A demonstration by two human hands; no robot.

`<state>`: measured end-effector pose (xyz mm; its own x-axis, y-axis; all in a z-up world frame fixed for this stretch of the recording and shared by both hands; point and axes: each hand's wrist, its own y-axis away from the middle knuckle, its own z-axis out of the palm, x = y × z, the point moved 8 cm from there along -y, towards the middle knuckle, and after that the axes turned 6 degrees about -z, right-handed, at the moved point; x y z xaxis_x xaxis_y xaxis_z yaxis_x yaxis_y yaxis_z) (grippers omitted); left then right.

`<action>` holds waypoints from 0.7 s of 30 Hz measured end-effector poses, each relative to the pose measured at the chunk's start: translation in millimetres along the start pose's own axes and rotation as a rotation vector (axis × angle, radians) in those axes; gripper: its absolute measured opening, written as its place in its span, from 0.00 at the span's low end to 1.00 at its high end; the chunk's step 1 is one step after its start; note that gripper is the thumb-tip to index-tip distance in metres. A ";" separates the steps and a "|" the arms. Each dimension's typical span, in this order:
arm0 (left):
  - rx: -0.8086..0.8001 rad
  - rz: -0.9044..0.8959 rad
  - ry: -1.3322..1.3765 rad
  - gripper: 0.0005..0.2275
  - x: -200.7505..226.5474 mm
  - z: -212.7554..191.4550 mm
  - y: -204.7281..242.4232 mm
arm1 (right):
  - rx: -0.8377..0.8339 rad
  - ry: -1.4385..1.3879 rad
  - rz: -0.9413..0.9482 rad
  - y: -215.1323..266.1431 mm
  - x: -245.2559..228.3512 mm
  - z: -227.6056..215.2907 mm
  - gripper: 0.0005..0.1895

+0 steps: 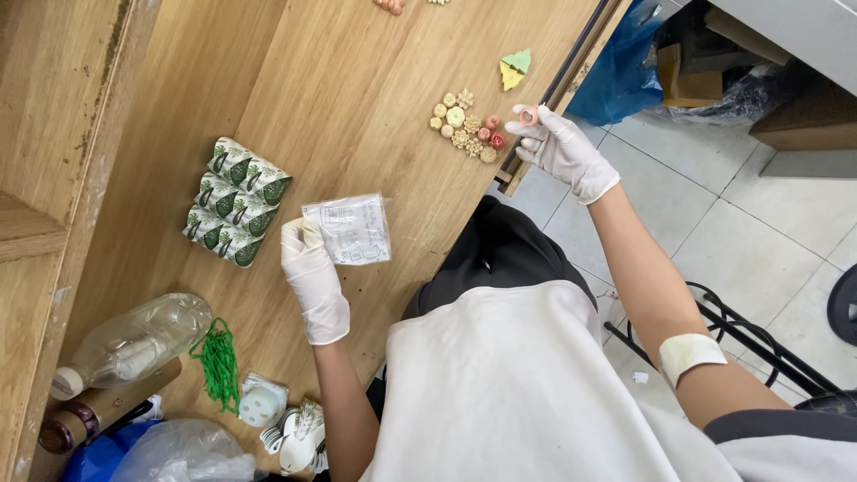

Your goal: The person wraps individual small wax shapes in paper, secures one with a green ribbon, places a group of them into a plastic bag, and then uses a heat gun to smooth or melt wax in various small molds at a workstation.

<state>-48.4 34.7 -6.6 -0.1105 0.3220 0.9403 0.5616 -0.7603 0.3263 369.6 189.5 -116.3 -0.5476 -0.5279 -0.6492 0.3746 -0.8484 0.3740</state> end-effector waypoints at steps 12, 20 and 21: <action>0.029 -0.041 0.044 0.08 4.6 3.7 14.9 | -0.019 -0.010 0.050 -12.7 4.9 -8.8 0.22; -0.002 -0.009 0.080 0.08 -13.5 5.0 10.4 | -0.120 -0.237 0.023 0.4 1.6 6.1 0.24; -0.011 -0.007 0.093 0.08 -16.6 5.6 9.3 | -0.130 -0.209 0.028 3.1 0.8 7.9 0.23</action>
<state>-36.8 25.5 -19.7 -0.1900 0.2738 0.9428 0.5517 -0.7646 0.3332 364.5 186.2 -110.4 -0.6733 -0.5591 -0.4839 0.4776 -0.8284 0.2926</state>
